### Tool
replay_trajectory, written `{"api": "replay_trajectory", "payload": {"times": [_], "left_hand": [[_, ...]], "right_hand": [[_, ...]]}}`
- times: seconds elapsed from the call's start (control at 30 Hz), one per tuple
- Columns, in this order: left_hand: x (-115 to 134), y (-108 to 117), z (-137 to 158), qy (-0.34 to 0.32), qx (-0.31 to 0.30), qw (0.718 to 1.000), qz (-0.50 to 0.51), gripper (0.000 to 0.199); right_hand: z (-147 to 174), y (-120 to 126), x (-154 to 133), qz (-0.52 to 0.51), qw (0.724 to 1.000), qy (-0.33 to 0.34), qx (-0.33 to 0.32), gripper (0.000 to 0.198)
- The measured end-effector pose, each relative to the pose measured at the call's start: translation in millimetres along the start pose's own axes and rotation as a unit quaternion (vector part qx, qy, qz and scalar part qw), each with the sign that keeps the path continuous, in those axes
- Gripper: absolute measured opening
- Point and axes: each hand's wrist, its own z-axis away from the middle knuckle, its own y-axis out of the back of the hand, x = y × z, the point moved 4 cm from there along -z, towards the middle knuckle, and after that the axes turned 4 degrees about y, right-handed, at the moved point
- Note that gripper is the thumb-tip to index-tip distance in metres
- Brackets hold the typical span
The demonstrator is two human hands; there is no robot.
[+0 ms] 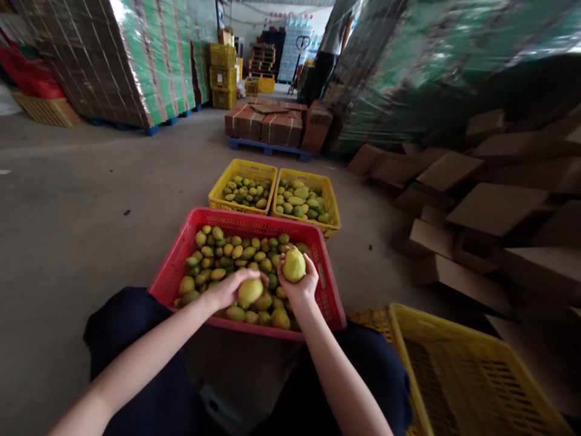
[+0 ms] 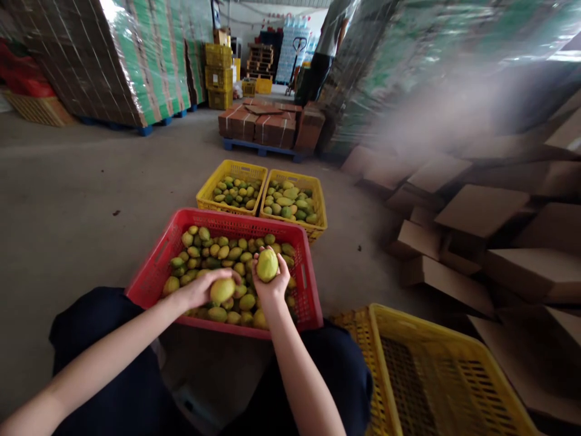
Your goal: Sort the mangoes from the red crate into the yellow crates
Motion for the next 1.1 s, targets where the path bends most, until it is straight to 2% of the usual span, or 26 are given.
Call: {"api": "replay_trajectory", "payload": {"times": [0.07, 0.1, 0.2, 0.23, 0.27, 0.3, 0.33, 0.37, 0.4, 0.43, 0.47, 0.53, 0.6, 0.63, 0.7, 0.77, 0.87, 0.93, 0.97, 1.0, 1.03, 1.1], "left_hand": [[-33.6, -5.4, 8.7, 0.097, -0.049, 0.988, -0.106, 0.024], [-54.2, -6.5, 14.8, 0.159, -0.081, 0.972, -0.150, 0.023], [-110.1, 1.9, 34.0, 0.353, -0.155, 0.885, -0.261, 0.014], [-119.1, 7.3, 37.1, 0.400, -0.157, 0.859, -0.278, 0.012], [-119.9, 12.6, 36.5, 0.429, -0.140, 0.848, -0.279, 0.012], [-111.3, 16.8, 31.8, 0.433, -0.104, 0.856, -0.263, 0.012], [-92.5, 19.6, 22.7, 0.401, -0.047, 0.886, -0.228, 0.013], [-64.4, 22.0, 11.2, 0.343, 0.027, 0.922, -0.177, 0.015], [-27.9, 23.9, -1.2, 0.245, 0.105, 0.957, -0.117, 0.016], [12.9, 24.9, -12.3, 0.132, 0.161, 0.976, -0.058, 0.015], [53.0, 26.0, -21.1, 0.032, 0.199, 0.979, -0.017, 0.012], [114.3, 30.5, -34.5, -0.065, 0.222, 0.973, 0.001, 0.017], [143.2, 46.4, -38.4, -0.126, 0.271, 0.954, -0.009, 0.020], [142.2, 56.4, -38.0, -0.128, 0.286, 0.949, -0.024, 0.020], [115.6, 77.1, -33.0, -0.101, 0.300, 0.946, -0.067, 0.018], [71.2, 94.3, -23.4, -0.060, 0.304, 0.942, -0.126, 0.018], [7.2, 107.9, -6.4, 0.003, 0.287, 0.928, -0.238, 0.020], [-19.9, 111.7, 3.9, 0.028, 0.267, 0.913, -0.308, 0.021], [-28.3, 112.5, 7.9, 0.040, 0.249, 0.894, -0.370, 0.022], [-34.2, 112.8, 10.8, 0.053, 0.224, 0.862, -0.451, 0.022], [-38.2, 113.1, 12.7, 0.065, 0.194, 0.815, -0.543, 0.021], [-42.4, 114.3, 14.4, 0.074, 0.132, 0.692, -0.706, 0.025]], "right_hand": [[-4.7, 4.4, -10.6, -0.003, 1.000, 0.015, 0.022, 0.019], [-6.3, 6.8, -13.1, 0.003, 0.999, 0.013, 0.030, 0.018], [-8.0, 12.9, -11.6, 0.044, 0.998, -0.013, 0.045, 0.015], [-7.9, 14.6, -9.6, 0.058, 0.997, -0.021, 0.053, 0.013], [-7.8, 15.9, -7.8, 0.066, 0.996, -0.024, 0.063, 0.013], [-7.8, 16.7, -6.3, 0.069, 0.995, -0.023, 0.071, 0.012], [-8.0, 16.8, -5.2, 0.068, 0.995, -0.019, 0.074, 0.012], [-8.3, 16.3, -4.4, 0.066, 0.995, -0.016, 0.072, 0.012], [-8.8, 15.5, -4.0, 0.062, 0.996, -0.012, 0.066, 0.011], [-9.5, 14.6, -3.8, 0.059, 0.997, -0.011, 0.058, 0.011], [-10.3, 14.0, -3.7, 0.058, 0.997, -0.011, 0.047, 0.010], [-12.1, 13.9, -4.0, 0.063, 0.998, -0.014, 0.024, 0.010], [-13.8, 15.2, -4.1, 0.077, 0.997, -0.015, 0.005, 0.008], [-14.6, 16.4, -3.7, 0.085, 0.996, -0.018, 0.003, 0.008], [-15.3, 19.9, -1.0, 0.097, 0.995, -0.029, 0.018, 0.007], [-14.7, 24.0, 5.0, 0.112, 0.992, -0.046, 0.041, 0.008], [-9.8, 33.5, 22.2, 0.151, 0.983, -0.077, 0.071, 0.011], [-2.5, 45.4, 39.8, 0.183, 0.972, -0.112, 0.093, 0.013], [2.5, 52.6, 49.7, 0.199, 0.966, -0.132, 0.103, 0.013], [8.0, 59.9, 59.4, 0.212, 0.959, -0.153, 0.111, 0.012], [13.3, 66.6, 68.1, 0.224, 0.952, -0.172, 0.116, 0.011], [20.1, 74.4, 77.9, 0.237, 0.946, -0.192, 0.114, 0.007]]}}
